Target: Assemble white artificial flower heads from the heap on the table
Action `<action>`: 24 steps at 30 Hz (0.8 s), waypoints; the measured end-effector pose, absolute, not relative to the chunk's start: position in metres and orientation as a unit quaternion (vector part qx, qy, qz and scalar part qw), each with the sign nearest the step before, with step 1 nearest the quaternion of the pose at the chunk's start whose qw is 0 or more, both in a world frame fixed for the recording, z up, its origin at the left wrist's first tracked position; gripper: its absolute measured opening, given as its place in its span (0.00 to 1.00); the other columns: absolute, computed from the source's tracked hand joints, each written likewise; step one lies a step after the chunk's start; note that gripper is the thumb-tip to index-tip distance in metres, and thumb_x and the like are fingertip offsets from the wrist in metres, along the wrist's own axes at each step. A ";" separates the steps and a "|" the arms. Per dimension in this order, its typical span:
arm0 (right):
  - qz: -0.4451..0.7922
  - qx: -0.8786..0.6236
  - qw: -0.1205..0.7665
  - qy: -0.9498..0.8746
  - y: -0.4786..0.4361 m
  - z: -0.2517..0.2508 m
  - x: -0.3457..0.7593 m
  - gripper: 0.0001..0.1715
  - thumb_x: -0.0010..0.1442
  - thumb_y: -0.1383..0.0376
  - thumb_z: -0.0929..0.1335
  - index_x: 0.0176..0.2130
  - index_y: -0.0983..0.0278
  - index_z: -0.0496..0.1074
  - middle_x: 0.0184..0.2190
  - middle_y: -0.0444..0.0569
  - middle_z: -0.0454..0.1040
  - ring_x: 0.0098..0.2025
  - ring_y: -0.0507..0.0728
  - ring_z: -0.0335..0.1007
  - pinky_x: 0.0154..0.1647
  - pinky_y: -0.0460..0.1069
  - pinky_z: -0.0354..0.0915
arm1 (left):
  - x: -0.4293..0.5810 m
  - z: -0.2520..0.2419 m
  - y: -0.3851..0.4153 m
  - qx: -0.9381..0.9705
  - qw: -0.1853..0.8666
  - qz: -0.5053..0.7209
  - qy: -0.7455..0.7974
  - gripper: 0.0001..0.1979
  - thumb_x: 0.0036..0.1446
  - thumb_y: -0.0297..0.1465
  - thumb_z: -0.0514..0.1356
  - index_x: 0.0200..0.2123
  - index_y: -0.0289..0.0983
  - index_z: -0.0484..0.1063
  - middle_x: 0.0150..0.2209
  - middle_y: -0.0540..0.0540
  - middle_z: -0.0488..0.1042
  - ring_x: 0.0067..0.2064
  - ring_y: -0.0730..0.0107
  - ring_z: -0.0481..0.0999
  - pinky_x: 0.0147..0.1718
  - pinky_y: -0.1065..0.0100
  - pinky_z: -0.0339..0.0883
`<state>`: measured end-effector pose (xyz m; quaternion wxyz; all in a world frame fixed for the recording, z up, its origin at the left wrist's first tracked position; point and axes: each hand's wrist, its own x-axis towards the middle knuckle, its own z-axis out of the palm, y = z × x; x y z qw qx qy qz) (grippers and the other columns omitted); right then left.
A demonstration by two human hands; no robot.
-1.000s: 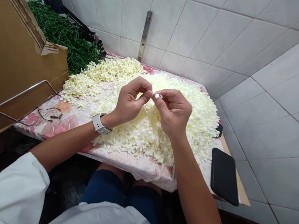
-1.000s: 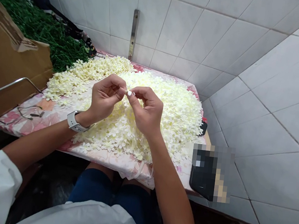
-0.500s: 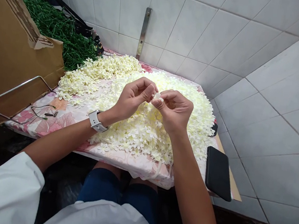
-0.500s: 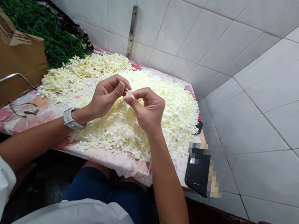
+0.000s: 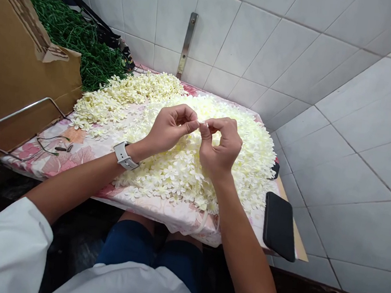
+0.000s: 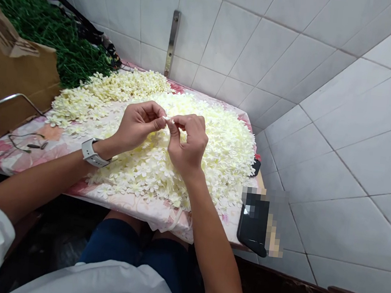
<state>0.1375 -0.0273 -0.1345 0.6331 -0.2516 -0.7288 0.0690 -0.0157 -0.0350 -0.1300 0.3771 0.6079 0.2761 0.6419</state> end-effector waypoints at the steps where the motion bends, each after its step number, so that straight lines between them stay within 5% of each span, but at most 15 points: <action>1: 0.069 -0.254 0.634 -0.727 -0.026 -0.135 0.137 0.07 0.66 0.66 0.69 0.33 0.60 0.71 0.29 0.44 0.72 0.35 0.54 0.66 0.37 0.51 0.64 | -0.015 -0.130 -0.035 0.611 0.371 0.642 0.277 0.20 0.47 0.44 0.75 0.29 0.34 0.75 0.27 0.50 0.72 0.29 0.78 0.70 0.29 0.73 0.65; 9: 0.261 -0.218 0.632 -0.696 -0.028 -0.134 0.133 0.10 0.69 0.58 0.67 0.36 0.59 0.69 0.33 0.43 0.68 0.35 0.51 0.67 0.37 0.49 0.66 | -0.008 -0.129 -0.039 0.602 0.351 0.674 0.244 0.18 0.55 0.44 0.71 0.31 0.36 0.71 0.27 0.52 0.71 0.27 0.79 0.72 0.29 0.74 0.70; 13: 0.261 -0.263 0.689 -0.623 -0.033 -0.129 0.133 0.09 0.61 0.61 0.75 0.37 0.60 0.71 0.31 0.41 0.69 0.33 0.49 0.67 0.35 0.47 0.66 | -0.012 -0.131 -0.040 0.600 0.210 0.721 0.275 0.11 0.60 0.39 0.67 0.35 0.37 0.73 0.32 0.49 0.74 0.33 0.77 0.75 0.34 0.73 0.71; 19: 0.379 -0.233 0.624 -0.642 -0.034 -0.124 0.137 0.12 0.63 0.53 0.73 0.37 0.59 0.80 0.31 0.43 0.78 0.30 0.51 0.73 0.31 0.49 0.71 | -0.015 -0.132 -0.042 0.685 -0.080 0.680 0.249 0.04 0.61 0.28 0.67 0.38 0.40 0.74 0.36 0.47 0.79 0.40 0.71 0.80 0.39 0.68 0.73; 24: 0.449 -0.216 0.626 -0.599 -0.030 -0.127 0.139 0.08 0.58 0.56 0.77 0.36 0.56 0.82 0.34 0.42 0.81 0.31 0.49 0.74 0.33 0.48 0.72 | -0.014 -0.131 -0.047 0.724 -0.139 0.637 0.226 0.08 0.61 0.35 0.67 0.41 0.40 0.74 0.39 0.45 0.83 0.42 0.66 0.82 0.42 0.63 0.75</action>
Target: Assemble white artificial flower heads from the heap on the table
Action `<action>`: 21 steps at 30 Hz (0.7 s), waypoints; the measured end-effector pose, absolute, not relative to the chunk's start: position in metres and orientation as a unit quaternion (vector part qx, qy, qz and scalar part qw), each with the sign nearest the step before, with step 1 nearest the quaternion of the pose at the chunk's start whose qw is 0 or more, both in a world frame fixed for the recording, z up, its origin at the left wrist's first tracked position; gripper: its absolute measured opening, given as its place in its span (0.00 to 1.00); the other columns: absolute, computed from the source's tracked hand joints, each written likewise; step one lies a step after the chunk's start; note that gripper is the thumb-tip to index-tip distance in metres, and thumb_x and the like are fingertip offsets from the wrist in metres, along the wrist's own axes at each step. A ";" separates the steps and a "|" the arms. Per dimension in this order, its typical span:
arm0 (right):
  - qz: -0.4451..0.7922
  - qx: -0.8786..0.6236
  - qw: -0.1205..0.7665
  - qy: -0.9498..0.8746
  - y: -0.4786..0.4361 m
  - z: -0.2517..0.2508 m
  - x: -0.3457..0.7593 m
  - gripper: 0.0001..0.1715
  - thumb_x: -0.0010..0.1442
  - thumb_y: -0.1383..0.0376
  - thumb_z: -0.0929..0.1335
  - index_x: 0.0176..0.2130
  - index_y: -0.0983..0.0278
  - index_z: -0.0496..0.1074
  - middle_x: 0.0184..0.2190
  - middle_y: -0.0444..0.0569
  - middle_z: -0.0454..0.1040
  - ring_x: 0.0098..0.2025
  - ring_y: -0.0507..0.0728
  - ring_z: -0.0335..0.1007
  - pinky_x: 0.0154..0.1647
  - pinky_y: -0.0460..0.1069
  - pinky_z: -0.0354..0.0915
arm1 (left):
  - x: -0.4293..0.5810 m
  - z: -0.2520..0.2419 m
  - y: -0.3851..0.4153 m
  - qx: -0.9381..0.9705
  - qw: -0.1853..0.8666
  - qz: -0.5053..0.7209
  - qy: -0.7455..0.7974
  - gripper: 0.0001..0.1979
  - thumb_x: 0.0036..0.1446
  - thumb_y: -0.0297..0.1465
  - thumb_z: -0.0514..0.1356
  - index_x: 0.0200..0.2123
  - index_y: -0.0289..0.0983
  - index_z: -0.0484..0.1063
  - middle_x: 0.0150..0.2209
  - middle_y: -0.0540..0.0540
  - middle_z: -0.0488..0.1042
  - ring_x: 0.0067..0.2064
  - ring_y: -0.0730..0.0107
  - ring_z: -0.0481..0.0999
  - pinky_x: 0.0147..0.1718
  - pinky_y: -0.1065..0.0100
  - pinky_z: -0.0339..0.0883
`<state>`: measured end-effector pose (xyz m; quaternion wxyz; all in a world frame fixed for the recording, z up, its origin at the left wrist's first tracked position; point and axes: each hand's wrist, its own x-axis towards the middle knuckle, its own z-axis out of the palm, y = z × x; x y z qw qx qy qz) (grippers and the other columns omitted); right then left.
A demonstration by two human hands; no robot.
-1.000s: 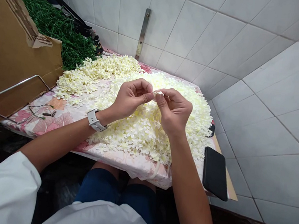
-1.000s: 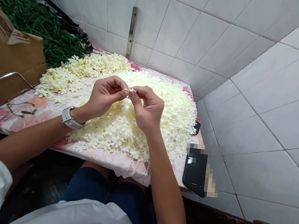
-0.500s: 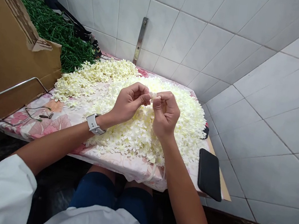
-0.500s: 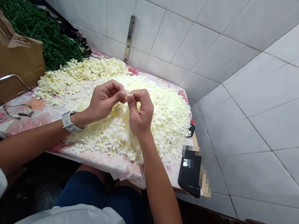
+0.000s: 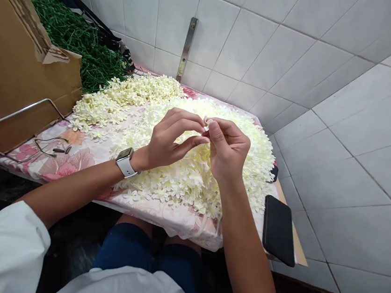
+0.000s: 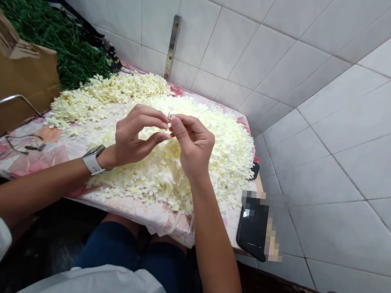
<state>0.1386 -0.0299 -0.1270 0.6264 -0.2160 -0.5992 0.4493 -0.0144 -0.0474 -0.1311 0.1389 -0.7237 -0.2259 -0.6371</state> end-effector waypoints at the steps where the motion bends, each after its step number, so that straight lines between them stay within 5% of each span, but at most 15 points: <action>1: 0.457 -0.218 0.623 -0.596 -0.029 -0.127 0.139 0.08 0.58 0.56 0.77 0.37 0.56 0.82 0.35 0.42 0.81 0.31 0.49 0.74 0.34 0.48 0.73 | -0.015 -0.130 -0.049 -0.728 0.128 -0.634 -0.229 0.08 0.62 0.36 0.65 0.42 0.40 0.74 0.40 0.44 0.83 0.43 0.65 0.82 0.43 0.61 0.75; 9: 0.464 -0.212 0.624 -0.591 -0.033 -0.120 0.140 0.10 0.58 0.56 0.77 0.36 0.57 0.78 0.32 0.41 0.77 0.30 0.49 0.72 0.35 0.48 0.73 | -0.016 -0.131 -0.049 -0.698 0.064 -0.675 -0.231 0.14 0.60 0.24 0.65 0.49 0.42 0.73 0.42 0.45 0.79 0.46 0.65 0.79 0.45 0.60 0.74; 14: 0.473 -0.227 0.613 -0.591 -0.035 -0.114 0.142 0.16 0.55 0.50 0.77 0.36 0.57 0.75 0.32 0.42 0.75 0.32 0.51 0.71 0.37 0.50 0.74 | -0.012 -0.127 -0.052 -0.683 -0.049 -0.675 -0.277 0.11 0.62 0.32 0.66 0.49 0.44 0.75 0.44 0.44 0.78 0.46 0.64 0.78 0.44 0.58 0.75; 21: 0.456 -0.213 0.582 -0.639 -0.035 -0.112 0.147 0.17 0.61 0.48 0.73 0.36 0.56 0.70 0.40 0.46 0.73 0.41 0.54 0.72 0.44 0.52 0.73 | -0.010 -0.121 -0.055 -0.668 -0.122 -0.668 -0.304 0.09 0.59 0.41 0.68 0.36 0.44 0.78 0.38 0.46 0.73 0.42 0.65 0.77 0.41 0.58 0.75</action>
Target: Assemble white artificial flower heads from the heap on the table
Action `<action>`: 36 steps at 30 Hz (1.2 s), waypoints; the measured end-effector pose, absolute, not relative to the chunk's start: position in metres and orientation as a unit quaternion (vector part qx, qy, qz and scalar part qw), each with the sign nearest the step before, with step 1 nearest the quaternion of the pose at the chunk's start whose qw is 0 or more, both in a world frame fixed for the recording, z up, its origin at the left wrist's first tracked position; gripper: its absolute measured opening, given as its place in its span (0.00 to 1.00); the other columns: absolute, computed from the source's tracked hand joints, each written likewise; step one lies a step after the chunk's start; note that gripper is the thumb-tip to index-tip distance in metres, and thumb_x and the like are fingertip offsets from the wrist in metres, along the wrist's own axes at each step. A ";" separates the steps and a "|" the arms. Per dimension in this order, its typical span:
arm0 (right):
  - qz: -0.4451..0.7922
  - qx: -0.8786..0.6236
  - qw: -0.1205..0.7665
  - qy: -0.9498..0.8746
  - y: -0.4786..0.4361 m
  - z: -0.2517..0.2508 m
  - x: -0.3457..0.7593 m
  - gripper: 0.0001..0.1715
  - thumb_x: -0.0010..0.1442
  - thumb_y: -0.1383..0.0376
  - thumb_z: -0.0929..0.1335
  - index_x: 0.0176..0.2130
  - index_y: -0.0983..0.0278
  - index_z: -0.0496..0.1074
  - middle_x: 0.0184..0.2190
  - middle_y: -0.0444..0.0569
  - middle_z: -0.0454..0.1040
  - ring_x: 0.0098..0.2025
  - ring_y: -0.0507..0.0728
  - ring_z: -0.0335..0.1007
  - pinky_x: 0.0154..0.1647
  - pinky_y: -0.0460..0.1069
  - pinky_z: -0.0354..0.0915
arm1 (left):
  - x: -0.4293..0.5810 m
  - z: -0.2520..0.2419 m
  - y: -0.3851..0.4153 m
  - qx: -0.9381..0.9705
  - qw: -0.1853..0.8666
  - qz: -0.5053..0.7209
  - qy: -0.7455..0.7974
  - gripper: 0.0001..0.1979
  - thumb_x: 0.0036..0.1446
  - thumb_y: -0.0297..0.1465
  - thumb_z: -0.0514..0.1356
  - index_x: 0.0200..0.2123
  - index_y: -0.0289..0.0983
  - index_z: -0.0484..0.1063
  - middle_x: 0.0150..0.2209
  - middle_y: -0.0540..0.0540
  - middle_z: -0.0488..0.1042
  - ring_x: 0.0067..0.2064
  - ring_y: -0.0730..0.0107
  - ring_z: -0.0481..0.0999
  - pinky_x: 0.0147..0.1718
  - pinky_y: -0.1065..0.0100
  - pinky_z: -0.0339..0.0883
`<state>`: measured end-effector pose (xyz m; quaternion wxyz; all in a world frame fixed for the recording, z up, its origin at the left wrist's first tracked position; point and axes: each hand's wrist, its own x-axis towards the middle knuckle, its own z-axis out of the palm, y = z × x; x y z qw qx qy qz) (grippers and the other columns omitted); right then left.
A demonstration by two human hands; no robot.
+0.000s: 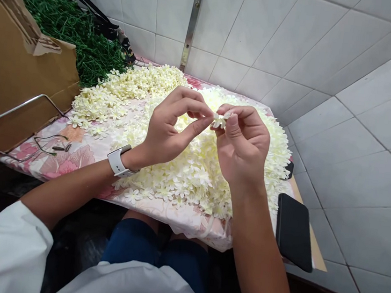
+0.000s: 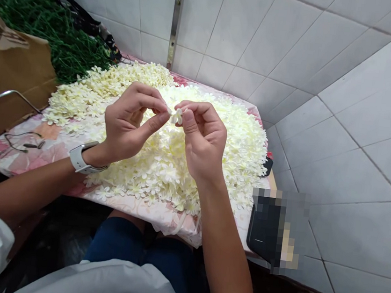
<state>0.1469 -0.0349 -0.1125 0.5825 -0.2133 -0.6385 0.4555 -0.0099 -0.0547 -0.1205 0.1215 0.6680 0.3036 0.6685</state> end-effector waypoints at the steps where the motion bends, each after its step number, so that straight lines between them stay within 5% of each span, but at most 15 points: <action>1: 0.454 -0.211 0.584 -0.640 -0.035 -0.113 0.147 0.17 0.61 0.49 0.73 0.36 0.56 0.70 0.38 0.46 0.73 0.40 0.54 0.72 0.44 0.52 0.73 | -0.010 -0.120 -0.055 0.674 0.124 0.663 0.302 0.09 0.59 0.42 0.68 0.35 0.43 0.78 0.38 0.45 0.73 0.42 0.65 0.76 0.41 0.58 0.74; 15: 0.450 -0.237 0.549 -0.663 -0.033 -0.122 0.150 0.24 0.58 0.42 0.73 0.42 0.53 0.67 0.31 0.43 0.70 0.35 0.55 0.74 0.40 0.54 0.74 | -0.007 -0.117 -0.062 0.739 0.122 0.601 0.281 0.12 0.65 0.41 0.62 0.33 0.41 0.69 0.34 0.44 0.72 0.37 0.66 0.71 0.38 0.60 0.70; 20: 0.420 -0.235 0.591 -0.647 -0.040 -0.115 0.147 0.17 0.59 0.50 0.75 0.39 0.55 0.69 0.35 0.42 0.71 0.42 0.54 0.75 0.42 0.51 0.74 | -0.008 -0.117 -0.061 0.736 0.142 0.607 0.264 0.10 0.68 0.40 0.59 0.37 0.40 0.68 0.36 0.46 0.71 0.38 0.68 0.73 0.38 0.64 0.71; 25: 0.431 -0.190 0.616 -0.631 -0.038 -0.115 0.145 0.15 0.56 0.54 0.78 0.38 0.54 0.72 0.34 0.41 0.73 0.39 0.53 0.75 0.40 0.50 0.76 | -0.007 -0.121 -0.053 0.725 0.100 0.647 0.213 0.03 0.67 0.31 0.60 0.38 0.41 0.69 0.33 0.48 0.70 0.35 0.71 0.72 0.33 0.65 0.70; 36: 0.416 -0.145 0.627 -0.643 -0.043 -0.110 0.147 0.12 0.56 0.63 0.78 0.41 0.55 0.80 0.36 0.43 0.79 0.39 0.52 0.76 0.41 0.48 0.75 | -0.011 -0.117 -0.054 0.727 0.011 0.647 0.230 0.06 0.66 0.31 0.60 0.34 0.42 0.69 0.31 0.49 0.73 0.34 0.69 0.75 0.33 0.63 0.70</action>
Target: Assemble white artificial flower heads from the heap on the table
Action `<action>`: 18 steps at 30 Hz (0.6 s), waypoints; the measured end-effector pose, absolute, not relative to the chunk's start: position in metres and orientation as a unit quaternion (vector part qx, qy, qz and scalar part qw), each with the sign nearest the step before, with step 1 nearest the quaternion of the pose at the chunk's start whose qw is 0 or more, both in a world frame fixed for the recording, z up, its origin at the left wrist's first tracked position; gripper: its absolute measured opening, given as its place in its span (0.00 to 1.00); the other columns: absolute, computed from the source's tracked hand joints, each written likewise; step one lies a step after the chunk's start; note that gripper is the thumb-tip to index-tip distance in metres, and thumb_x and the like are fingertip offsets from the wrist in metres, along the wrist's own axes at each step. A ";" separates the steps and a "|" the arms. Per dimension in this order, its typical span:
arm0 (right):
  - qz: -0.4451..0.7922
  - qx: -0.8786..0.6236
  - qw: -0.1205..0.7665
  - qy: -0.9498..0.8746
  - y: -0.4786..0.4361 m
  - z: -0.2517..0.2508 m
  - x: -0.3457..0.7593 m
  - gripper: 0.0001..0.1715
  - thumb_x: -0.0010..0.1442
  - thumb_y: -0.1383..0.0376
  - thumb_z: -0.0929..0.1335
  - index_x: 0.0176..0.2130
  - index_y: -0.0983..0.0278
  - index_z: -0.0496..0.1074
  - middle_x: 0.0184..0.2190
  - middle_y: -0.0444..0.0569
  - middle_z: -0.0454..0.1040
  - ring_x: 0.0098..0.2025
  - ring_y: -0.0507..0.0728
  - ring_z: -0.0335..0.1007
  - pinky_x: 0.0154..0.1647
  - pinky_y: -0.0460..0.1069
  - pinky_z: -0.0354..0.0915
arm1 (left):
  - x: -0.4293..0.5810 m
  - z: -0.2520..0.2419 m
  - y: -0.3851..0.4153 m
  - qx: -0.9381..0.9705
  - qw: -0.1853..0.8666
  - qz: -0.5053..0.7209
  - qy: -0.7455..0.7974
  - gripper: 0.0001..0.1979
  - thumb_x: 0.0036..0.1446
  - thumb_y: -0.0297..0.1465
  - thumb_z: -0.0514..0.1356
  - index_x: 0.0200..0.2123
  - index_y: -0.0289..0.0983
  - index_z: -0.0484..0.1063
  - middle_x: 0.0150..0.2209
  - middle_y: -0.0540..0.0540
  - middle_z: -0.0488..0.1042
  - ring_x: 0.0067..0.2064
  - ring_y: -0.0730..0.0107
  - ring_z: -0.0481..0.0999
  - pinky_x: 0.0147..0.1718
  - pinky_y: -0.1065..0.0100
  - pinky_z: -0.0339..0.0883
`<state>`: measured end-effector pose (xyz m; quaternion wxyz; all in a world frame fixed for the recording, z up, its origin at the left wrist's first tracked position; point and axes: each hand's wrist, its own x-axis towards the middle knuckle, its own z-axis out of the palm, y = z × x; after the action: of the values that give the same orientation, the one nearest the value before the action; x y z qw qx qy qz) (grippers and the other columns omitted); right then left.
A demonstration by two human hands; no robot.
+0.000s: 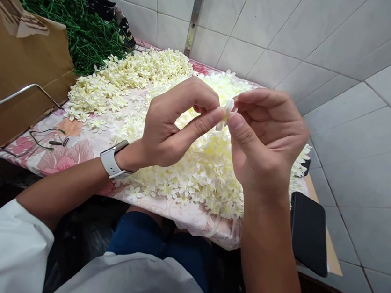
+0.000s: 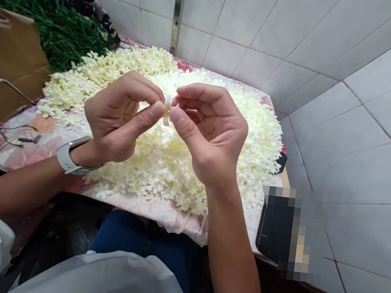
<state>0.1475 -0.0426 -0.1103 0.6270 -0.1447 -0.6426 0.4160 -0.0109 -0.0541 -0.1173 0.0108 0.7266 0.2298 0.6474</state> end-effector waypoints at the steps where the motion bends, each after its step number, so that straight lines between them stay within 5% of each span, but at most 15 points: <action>1: 0.412 -0.149 0.623 -0.648 -0.041 -0.112 0.148 0.10 0.57 0.61 0.78 0.41 0.56 0.79 0.36 0.43 0.78 0.40 0.52 0.76 0.41 0.49 0.75 | -0.011 -0.118 -0.053 0.730 0.002 0.647 0.219 0.06 0.66 0.30 0.61 0.34 0.41 0.70 0.31 0.49 0.73 0.34 0.70 0.75 0.32 0.63 0.69; 8: 0.385 -0.137 0.627 -0.663 -0.033 -0.118 0.144 0.16 0.55 0.54 0.79 0.34 0.55 0.71 0.29 0.39 0.68 0.34 0.50 0.72 0.35 0.49 0.74 | -0.007 -0.123 -0.049 0.719 -0.021 0.665 0.202 0.09 0.62 0.31 0.65 0.31 0.43 0.67 0.26 0.50 0.68 0.29 0.68 0.71 0.27 0.62 0.64; 14: 0.382 -0.165 0.652 -0.634 -0.038 -0.112 0.145 0.25 0.45 0.52 0.83 0.36 0.54 0.71 0.31 0.41 0.75 0.34 0.56 0.75 0.36 0.53 0.75 | -0.008 -0.123 -0.049 0.712 0.099 0.669 0.189 0.04 0.65 0.33 0.62 0.38 0.41 0.72 0.32 0.46 0.72 0.33 0.69 0.74 0.30 0.63 0.69; 18: 0.379 -0.169 0.646 -0.641 -0.040 -0.114 0.145 0.28 0.42 0.50 0.83 0.36 0.51 0.70 0.30 0.40 0.76 0.33 0.58 0.76 0.36 0.56 0.76 | -0.011 -0.120 -0.050 0.730 0.070 0.657 0.176 0.06 0.64 0.35 0.64 0.41 0.42 0.70 0.34 0.48 0.73 0.34 0.70 0.77 0.31 0.66 0.71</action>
<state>0.1446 -0.0397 -0.1143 0.6456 -0.1687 -0.6412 0.3788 -0.0111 -0.0497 -0.1205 0.0697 0.7298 0.1761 0.6569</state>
